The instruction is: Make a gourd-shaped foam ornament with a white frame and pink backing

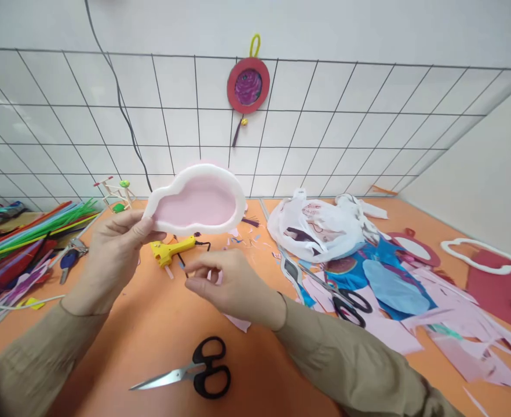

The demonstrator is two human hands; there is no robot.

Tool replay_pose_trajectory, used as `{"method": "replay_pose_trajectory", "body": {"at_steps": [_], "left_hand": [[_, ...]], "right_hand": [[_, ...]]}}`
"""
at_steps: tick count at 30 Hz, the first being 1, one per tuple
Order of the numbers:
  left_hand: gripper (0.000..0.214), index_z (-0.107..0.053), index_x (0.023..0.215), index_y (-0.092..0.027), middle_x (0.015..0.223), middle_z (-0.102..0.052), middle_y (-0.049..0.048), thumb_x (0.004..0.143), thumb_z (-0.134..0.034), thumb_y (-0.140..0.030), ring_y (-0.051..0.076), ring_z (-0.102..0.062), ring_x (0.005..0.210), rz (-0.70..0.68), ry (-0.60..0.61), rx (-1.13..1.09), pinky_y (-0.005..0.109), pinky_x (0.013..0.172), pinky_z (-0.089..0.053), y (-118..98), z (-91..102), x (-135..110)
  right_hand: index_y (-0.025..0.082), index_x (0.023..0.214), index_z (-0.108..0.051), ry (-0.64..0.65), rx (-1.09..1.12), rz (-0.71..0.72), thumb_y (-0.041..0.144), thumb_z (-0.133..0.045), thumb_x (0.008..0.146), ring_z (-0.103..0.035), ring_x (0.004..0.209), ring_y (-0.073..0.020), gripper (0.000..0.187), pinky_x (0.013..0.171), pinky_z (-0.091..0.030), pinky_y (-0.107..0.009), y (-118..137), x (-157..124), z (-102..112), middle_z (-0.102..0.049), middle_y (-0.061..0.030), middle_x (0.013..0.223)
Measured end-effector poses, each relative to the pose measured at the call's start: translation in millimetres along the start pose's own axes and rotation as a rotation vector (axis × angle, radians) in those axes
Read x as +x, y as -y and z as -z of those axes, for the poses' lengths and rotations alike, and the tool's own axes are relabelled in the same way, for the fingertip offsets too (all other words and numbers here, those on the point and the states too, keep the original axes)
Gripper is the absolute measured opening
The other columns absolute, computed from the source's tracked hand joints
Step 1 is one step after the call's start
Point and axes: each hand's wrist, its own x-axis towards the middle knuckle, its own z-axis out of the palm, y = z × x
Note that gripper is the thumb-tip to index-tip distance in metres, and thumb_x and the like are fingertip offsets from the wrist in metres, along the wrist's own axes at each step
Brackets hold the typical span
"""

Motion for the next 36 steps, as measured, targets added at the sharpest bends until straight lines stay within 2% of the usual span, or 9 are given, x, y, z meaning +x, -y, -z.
{"method": "replay_pose_trajectory", "body": {"at_steps": [2, 3, 6, 8, 12, 18, 26, 30, 36], "left_hand": [[0.024, -0.076, 0.077, -0.02, 0.072, -0.074, 0.0007, 0.065, -0.083, -0.039, 0.012, -0.067, 0.059, 0.039, 0.0, -0.116, 0.025, 0.065, -0.059, 5, -1.4, 0], [0.024, -0.076, 0.076, -0.02, 0.071, -0.074, 0.0003, 0.064, -0.085, -0.038, 0.012, -0.067, 0.059, 0.061, 0.004, -0.169, 0.024, 0.064, -0.059, 8, -2.8, 0], [0.025, -0.076, 0.075, -0.019, 0.073, -0.075, -0.0004, 0.06, -0.087, -0.036, 0.01, -0.068, 0.06, 0.129, 0.01, -0.283, 0.021, 0.063, -0.059, 15, -9.1, -3], [0.025, -0.076, 0.074, -0.019, 0.073, -0.075, -0.0004, 0.06, -0.088, -0.035, 0.011, -0.069, 0.061, 0.157, 0.01, -0.304, 0.02, 0.063, -0.059, 18, -13.5, -6], [0.023, -0.075, 0.072, -0.018, 0.073, -0.076, 0.0004, 0.061, -0.087, -0.035, 0.013, -0.07, 0.064, 0.175, 0.0, -0.287, 0.022, 0.062, -0.06, 24, -18.3, -10], [0.022, -0.077, 0.076, -0.019, 0.073, -0.076, -0.0001, 0.062, -0.087, -0.034, 0.012, -0.07, 0.062, 0.187, -0.016, -0.301, 0.02, 0.059, -0.059, 28, -19.2, -14], [0.026, -0.077, 0.073, -0.018, 0.071, -0.075, 0.0004, 0.058, -0.089, -0.036, 0.012, -0.07, 0.065, 0.2, -0.063, -0.34, 0.019, 0.061, -0.06, 31, -26.5, -19], [0.023, -0.077, 0.072, -0.018, 0.071, -0.075, 0.0004, 0.061, -0.088, -0.035, 0.011, -0.069, 0.065, 0.24, -0.066, -0.368, 0.018, 0.061, -0.059, 34, -29.3, -24], [0.023, -0.078, 0.079, -0.018, 0.076, -0.076, 0.003, 0.066, -0.085, -0.035, 0.013, -0.069, 0.067, 0.294, -0.033, -0.383, 0.019, 0.064, -0.057, 39, -33.3, -31]], "right_hand": [[0.018, 0.107, -0.067, -0.001, 0.274, -0.175, 0.029, -0.065, 0.082, -0.065, 0.071, -0.0152, 0.027, 0.06, -0.053, -0.028, -12, 5, -7, -0.071, -0.0057, 0.085], [0.018, 0.112, -0.065, -0.022, 0.397, -0.216, 0.032, -0.068, 0.08, -0.066, 0.079, -0.0168, 0.036, 0.063, -0.055, -0.028, -17, 7, -9, -0.071, -0.0083, 0.095], [0.019, 0.111, -0.063, -0.154, 0.625, -0.21, 0.034, -0.076, 0.073, -0.064, 0.097, -0.0211, 0.044, 0.071, -0.056, -0.031, -26, 9, -13, -0.066, -0.0123, 0.111], [0.02, 0.106, -0.064, -0.243, 0.683, -0.165, 0.033, -0.079, 0.072, -0.063, 0.096, -0.0202, 0.04, 0.071, -0.056, -0.03, -27, 9, -14, -0.066, -0.0104, 0.108], [0.021, 0.099, -0.067, -0.364, 0.687, -0.129, 0.03, -0.079, 0.071, -0.062, 0.087, -0.0172, 0.032, 0.073, -0.055, -0.03, -22, 10, -14, -0.068, -0.0064, 0.099], [0.019, 0.081, -0.07, -0.438, 0.658, -0.16, 0.033, -0.076, 0.073, -0.061, 0.071, -0.0154, 0.018, 0.066, -0.054, -0.029, -17, 12, -13, -0.066, -0.0023, 0.075], [0.016, 0.058, -0.062, -0.509, 0.583, -0.3, 0.039, -0.071, 0.076, -0.059, 0.062, -0.0144, 0.03, 0.061, -0.049, -0.029, -20, 10, -13, -0.063, -0.0023, 0.06], [0.016, 0.058, -0.063, -0.52, 0.541, -0.337, 0.036, -0.071, 0.074, -0.059, 0.06, -0.0138, 0.027, 0.061, -0.049, -0.028, -19, 11, -9, -0.064, -0.0015, 0.058], [0.014, 0.066, -0.068, -0.485, 0.521, -0.349, 0.034, -0.073, 0.071, -0.06, 0.057, -0.0138, 0.021, 0.058, -0.05, -0.027, -23, 14, 2, -0.067, -0.0018, 0.059]]}}
